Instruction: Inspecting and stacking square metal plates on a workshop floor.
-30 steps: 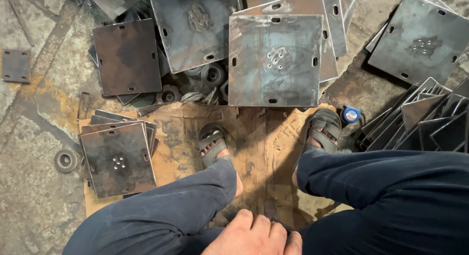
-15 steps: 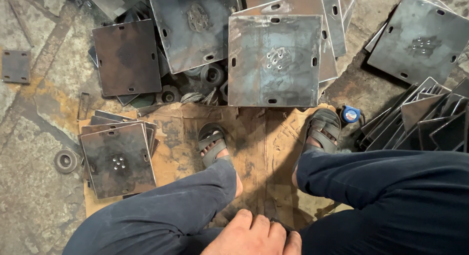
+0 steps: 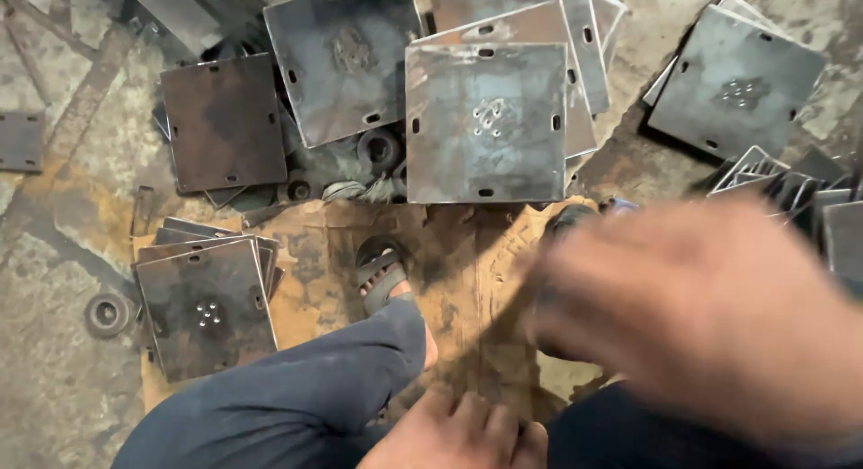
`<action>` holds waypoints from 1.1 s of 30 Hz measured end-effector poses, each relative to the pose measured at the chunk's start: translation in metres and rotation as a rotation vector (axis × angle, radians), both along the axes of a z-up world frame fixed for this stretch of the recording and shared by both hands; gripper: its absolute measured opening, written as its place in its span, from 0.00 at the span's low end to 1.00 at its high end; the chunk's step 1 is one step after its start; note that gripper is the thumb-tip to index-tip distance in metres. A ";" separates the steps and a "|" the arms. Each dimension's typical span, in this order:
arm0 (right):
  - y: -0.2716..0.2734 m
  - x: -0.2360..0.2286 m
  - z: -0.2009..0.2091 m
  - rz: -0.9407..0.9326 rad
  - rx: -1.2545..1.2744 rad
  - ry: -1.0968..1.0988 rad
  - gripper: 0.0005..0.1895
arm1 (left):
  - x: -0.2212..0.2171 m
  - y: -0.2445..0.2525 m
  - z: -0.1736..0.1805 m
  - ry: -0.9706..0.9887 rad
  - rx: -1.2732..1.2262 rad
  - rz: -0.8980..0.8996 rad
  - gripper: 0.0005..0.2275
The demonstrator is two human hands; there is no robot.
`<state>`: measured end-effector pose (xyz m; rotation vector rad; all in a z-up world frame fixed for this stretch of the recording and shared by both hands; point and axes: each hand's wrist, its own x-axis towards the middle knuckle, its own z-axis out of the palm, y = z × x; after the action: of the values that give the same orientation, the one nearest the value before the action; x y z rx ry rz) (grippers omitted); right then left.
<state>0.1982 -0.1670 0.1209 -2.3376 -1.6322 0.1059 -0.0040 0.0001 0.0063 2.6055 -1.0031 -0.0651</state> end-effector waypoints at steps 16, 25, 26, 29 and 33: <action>-0.048 0.144 -0.121 -0.476 -0.448 0.109 0.26 | 0.119 0.159 0.063 0.294 -0.245 0.503 0.27; -0.074 0.115 -0.354 -0.894 -0.076 0.253 0.26 | 0.187 0.146 -0.178 0.557 -0.455 0.962 0.30; -0.073 0.112 -0.364 -0.893 -0.081 0.257 0.26 | 0.194 0.137 -0.192 0.563 -0.455 0.964 0.30; -0.063 0.106 -0.378 -0.939 -0.027 0.286 0.25 | 0.214 0.113 -0.231 0.502 -0.495 1.082 0.31; -0.032 0.100 -0.360 -0.956 0.029 0.284 0.23 | 0.210 0.094 -0.250 0.398 -0.569 1.197 0.33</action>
<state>0.2983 -0.1989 -0.2392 -2.6519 -0.2921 0.1890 0.2064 0.0936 -0.2434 2.1065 0.6435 0.0060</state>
